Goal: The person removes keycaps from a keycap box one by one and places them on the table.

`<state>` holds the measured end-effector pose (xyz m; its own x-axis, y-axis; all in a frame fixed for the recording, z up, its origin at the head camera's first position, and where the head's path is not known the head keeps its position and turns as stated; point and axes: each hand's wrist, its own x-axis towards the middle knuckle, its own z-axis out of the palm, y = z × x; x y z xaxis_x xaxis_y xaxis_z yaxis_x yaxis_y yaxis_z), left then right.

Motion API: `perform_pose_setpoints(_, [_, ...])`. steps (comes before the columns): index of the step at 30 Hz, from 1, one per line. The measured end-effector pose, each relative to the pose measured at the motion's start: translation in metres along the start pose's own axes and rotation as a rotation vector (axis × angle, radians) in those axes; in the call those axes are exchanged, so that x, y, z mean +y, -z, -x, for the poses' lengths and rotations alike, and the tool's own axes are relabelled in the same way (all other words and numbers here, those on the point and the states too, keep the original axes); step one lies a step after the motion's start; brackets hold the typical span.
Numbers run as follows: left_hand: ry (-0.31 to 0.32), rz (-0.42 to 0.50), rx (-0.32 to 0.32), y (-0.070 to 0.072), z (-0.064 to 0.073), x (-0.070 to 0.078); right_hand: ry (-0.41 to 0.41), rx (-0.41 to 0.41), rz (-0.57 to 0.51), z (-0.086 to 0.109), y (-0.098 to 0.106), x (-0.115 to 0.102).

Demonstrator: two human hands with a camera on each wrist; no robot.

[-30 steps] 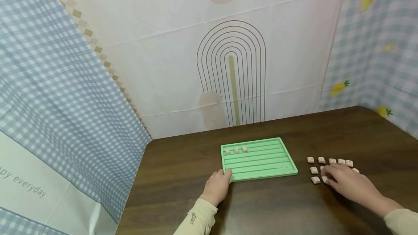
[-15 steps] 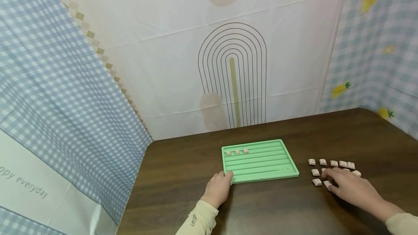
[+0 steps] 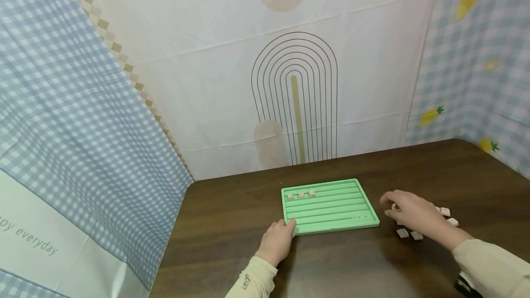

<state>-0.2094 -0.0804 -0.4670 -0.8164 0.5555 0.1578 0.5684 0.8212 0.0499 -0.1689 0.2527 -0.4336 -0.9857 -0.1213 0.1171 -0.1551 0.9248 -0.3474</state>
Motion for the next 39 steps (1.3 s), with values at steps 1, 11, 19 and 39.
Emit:
perform_pose_setpoints(1, [0.001,0.003,-0.002,0.000,0.000,0.000,0.015,0.000,-0.018,-0.007,-0.003,-0.006])
perform_pose_setpoints(11, [-0.008,0.035,-0.085,-0.006,0.001,0.004,-0.027,-0.046,-0.241,-0.074,-0.052,-0.050])
perform_pose_setpoints(19, [-0.014,0.017,-0.089,-0.010,0.001,0.006,-0.050,-0.049,-0.272,-0.100,-0.083,-0.063])
perform_pose_setpoints(39, [-0.001,-0.036,-0.016,-0.007,-0.002,-0.002,-0.028,0.023,0.018,-0.127,-0.098,-0.100])
